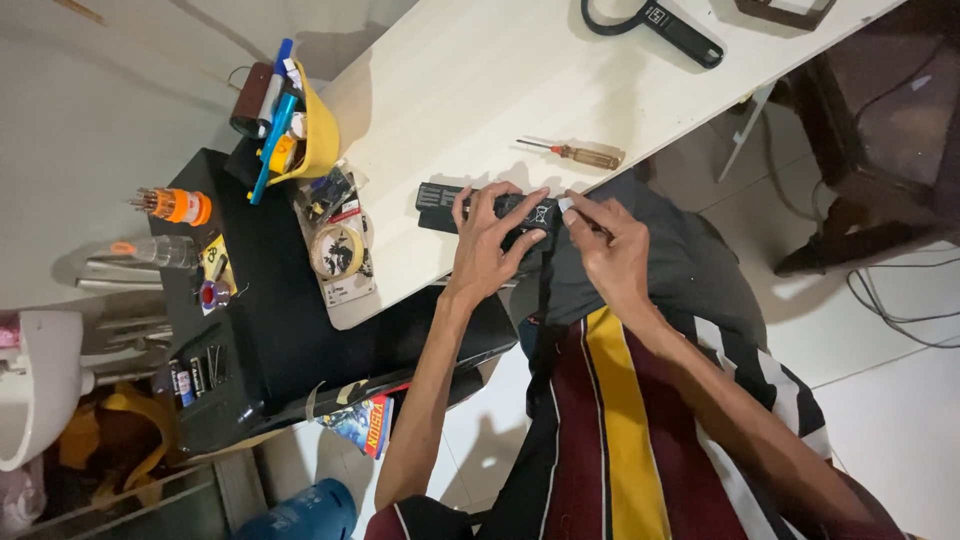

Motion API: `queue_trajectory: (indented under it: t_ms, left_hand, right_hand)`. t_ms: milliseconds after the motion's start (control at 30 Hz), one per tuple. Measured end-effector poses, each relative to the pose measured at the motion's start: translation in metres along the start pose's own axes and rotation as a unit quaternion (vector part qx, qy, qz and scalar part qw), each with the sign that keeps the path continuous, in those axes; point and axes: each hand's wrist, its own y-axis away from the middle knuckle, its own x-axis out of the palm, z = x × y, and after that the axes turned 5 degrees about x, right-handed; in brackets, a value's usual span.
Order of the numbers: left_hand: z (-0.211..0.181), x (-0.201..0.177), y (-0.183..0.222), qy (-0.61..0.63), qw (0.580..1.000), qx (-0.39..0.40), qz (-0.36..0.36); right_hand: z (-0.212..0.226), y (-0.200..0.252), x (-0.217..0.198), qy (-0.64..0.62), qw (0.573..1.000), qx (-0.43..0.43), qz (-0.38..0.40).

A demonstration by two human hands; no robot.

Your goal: Prying open the plastic housing of a laptop battery using a small screwdriver to access internal cells.

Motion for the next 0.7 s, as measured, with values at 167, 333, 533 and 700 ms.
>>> queue_trajectory:
  t_ms: [167, 333, 533, 700]
  left_hand:
    - [-0.005, 0.001, -0.002, -0.018, 1.000, -0.001, -0.012]
    - [0.001, 0.002, 0.001, -0.019, 1.000, -0.002, -0.018]
    - [0.002, 0.006, -0.001, -0.023, 1.000, -0.003, -0.019]
    - [0.000, 0.005, -0.001, -0.028, 0.999, 0.004, -0.022]
  right_hand:
    - [0.007, 0.007, 0.007, -0.006, 1.000, 0.007, -0.026]
    - [0.015, -0.007, 0.000, -0.055, 0.997, 0.032, -0.042]
    - [0.006, -0.009, 0.000, -0.055, 0.997, 0.042, -0.029]
    - [0.008, -0.005, 0.004, -0.060, 0.997, 0.043, -0.026]
